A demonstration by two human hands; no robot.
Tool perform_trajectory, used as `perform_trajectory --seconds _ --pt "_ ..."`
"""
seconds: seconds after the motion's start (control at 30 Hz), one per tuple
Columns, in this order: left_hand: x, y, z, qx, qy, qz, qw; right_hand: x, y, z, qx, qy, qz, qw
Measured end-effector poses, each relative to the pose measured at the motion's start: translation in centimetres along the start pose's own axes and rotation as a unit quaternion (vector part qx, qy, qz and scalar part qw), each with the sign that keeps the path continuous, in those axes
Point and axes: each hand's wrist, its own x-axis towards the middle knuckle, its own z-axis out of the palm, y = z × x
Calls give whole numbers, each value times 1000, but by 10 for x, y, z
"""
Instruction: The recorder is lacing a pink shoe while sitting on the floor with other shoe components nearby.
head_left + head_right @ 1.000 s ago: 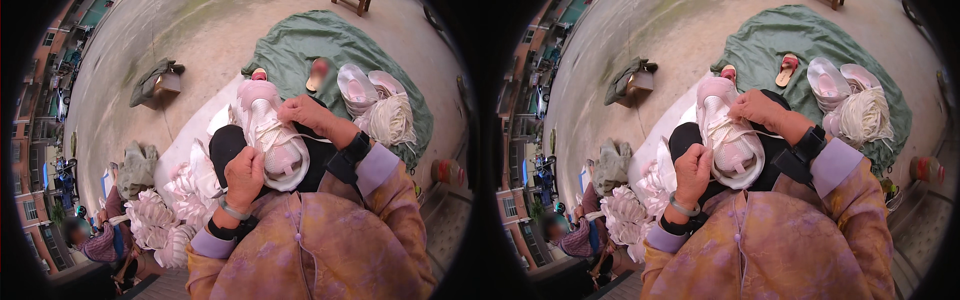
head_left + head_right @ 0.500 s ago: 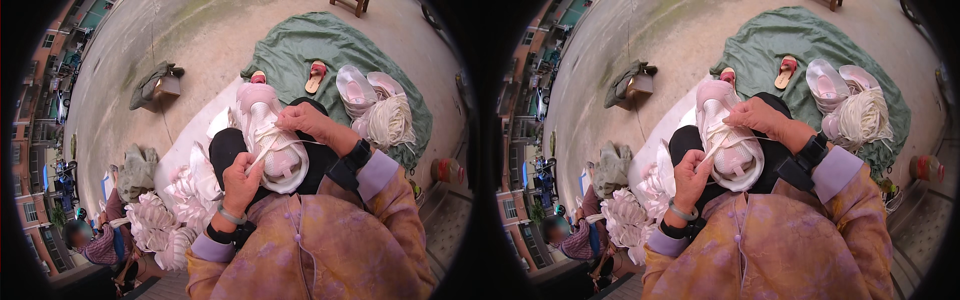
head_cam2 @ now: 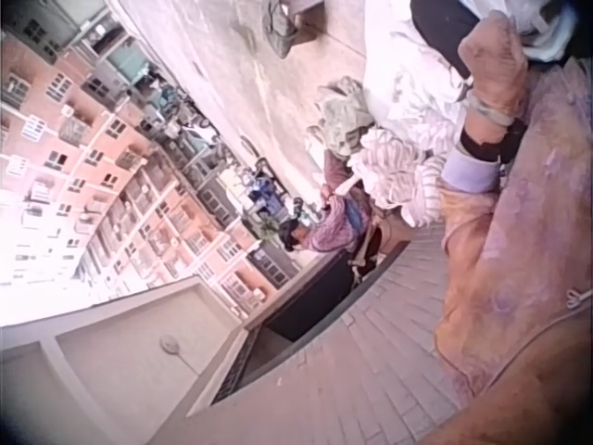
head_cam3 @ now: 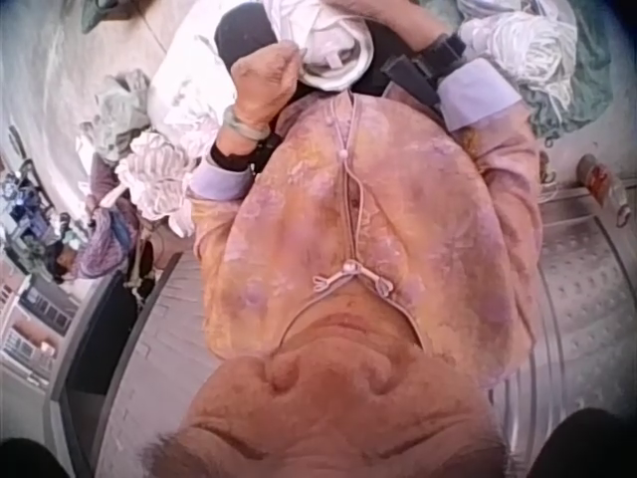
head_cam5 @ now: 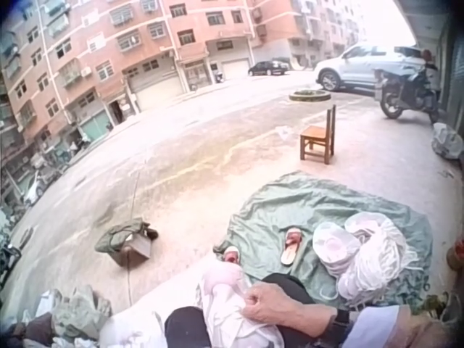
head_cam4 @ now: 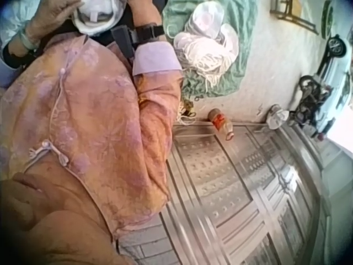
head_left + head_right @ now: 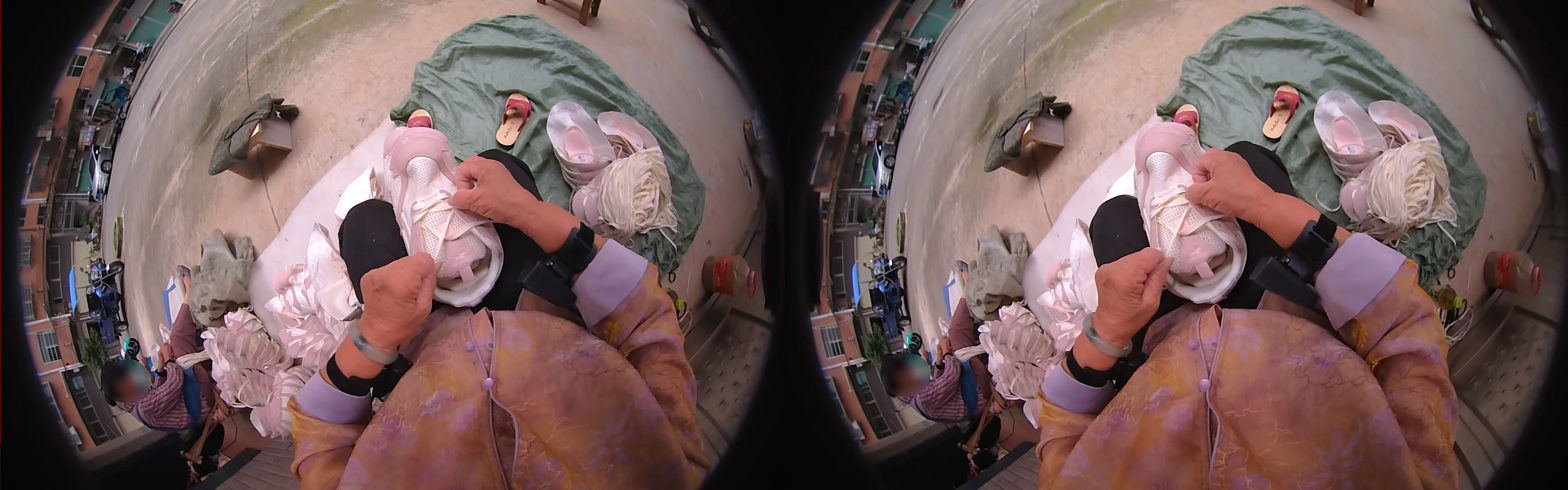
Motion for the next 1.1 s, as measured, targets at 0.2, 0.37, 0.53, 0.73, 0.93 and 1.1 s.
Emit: perform_trajectory --seconds 0.2,0.37,0.53,0.73,0.93,1.1 --pt "-21 6 -24 -185 -101 -104 972 -5 -2 3 41 -1 -17 999" --pt "-64 -12 -47 -311 -207 -209 904 -4 2 -1 56 -28 -4 998" --pt "-40 -23 -32 -215 -202 -155 943 -4 -5 0 64 -32 -1 997" --pt "28 -33 5 -53 77 -63 994 -9 -8 -4 61 -37 -7 997" --pt "47 -29 18 27 61 -40 997 -12 -1 -1 70 -29 -35 997" --pt "49 -35 20 -26 59 -71 995 -18 -4 5 94 10 -47 994"
